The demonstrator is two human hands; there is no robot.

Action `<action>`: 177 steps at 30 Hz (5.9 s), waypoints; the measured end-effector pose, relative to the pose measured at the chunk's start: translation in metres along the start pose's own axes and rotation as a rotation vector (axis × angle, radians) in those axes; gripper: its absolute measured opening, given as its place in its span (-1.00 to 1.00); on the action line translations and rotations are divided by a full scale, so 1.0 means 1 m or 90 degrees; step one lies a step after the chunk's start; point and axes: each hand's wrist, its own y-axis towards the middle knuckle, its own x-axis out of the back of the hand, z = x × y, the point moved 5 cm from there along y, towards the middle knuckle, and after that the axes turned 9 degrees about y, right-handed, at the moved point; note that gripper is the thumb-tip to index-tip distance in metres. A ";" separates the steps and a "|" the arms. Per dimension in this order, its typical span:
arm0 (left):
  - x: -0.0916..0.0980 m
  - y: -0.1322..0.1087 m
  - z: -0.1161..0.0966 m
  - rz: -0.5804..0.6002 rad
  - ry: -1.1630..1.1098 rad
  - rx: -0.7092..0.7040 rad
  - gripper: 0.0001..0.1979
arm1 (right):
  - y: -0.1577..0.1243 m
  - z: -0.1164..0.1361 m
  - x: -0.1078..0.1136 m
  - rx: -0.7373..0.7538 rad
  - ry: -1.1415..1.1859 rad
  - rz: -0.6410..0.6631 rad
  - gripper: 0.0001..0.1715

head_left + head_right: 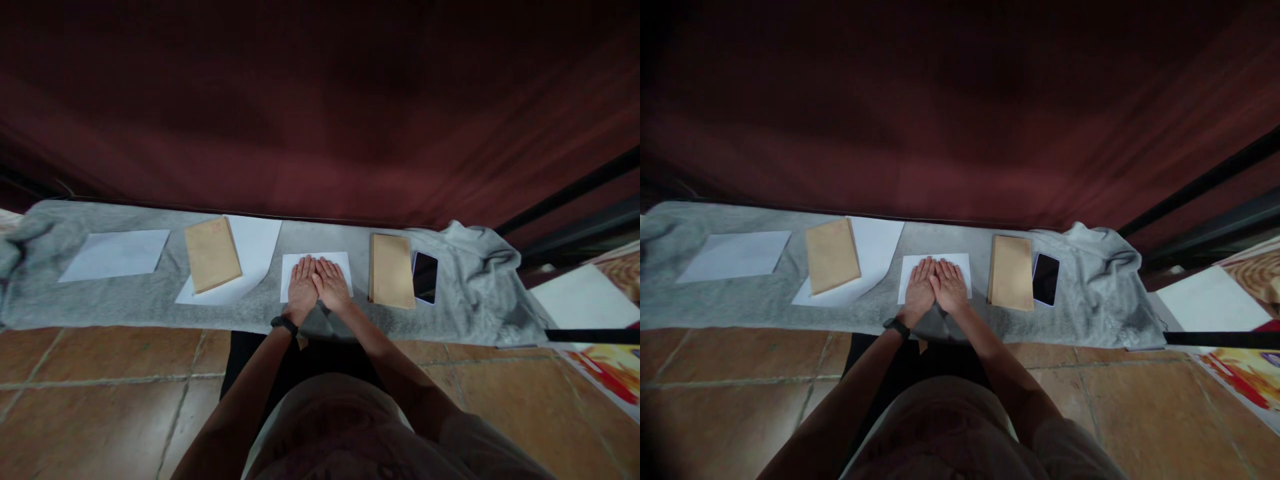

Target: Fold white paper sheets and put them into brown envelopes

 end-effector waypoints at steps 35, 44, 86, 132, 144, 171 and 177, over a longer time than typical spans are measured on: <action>-0.001 -0.036 0.041 -0.148 -0.016 0.181 -0.21 | -0.020 -0.042 0.013 -0.084 -0.126 -0.195 -0.17; 0.003 -0.052 0.041 -0.152 -0.015 0.191 -0.20 | -0.042 -0.038 0.020 -0.080 -0.123 -0.217 -0.22; 0.015 -0.080 0.036 -0.122 -0.294 0.103 -0.36 | -0.034 0.001 0.146 0.024 0.357 -0.195 -0.57; 0.022 -0.129 0.087 -0.007 -0.458 0.043 -0.48 | -0.100 -0.022 0.035 0.135 0.213 0.016 -0.69; 0.022 -0.100 0.062 -0.075 -0.517 0.236 -0.64 | -0.086 -0.026 0.046 -0.052 0.297 -0.082 -0.80; 0.035 -0.060 0.069 0.030 -0.193 0.381 -0.74 | -0.024 -0.028 0.027 -0.097 0.022 -0.088 -0.60; 0.039 -0.050 0.068 0.066 -0.159 0.399 -0.72 | -0.017 -0.027 0.029 -0.105 -0.013 -0.078 -0.60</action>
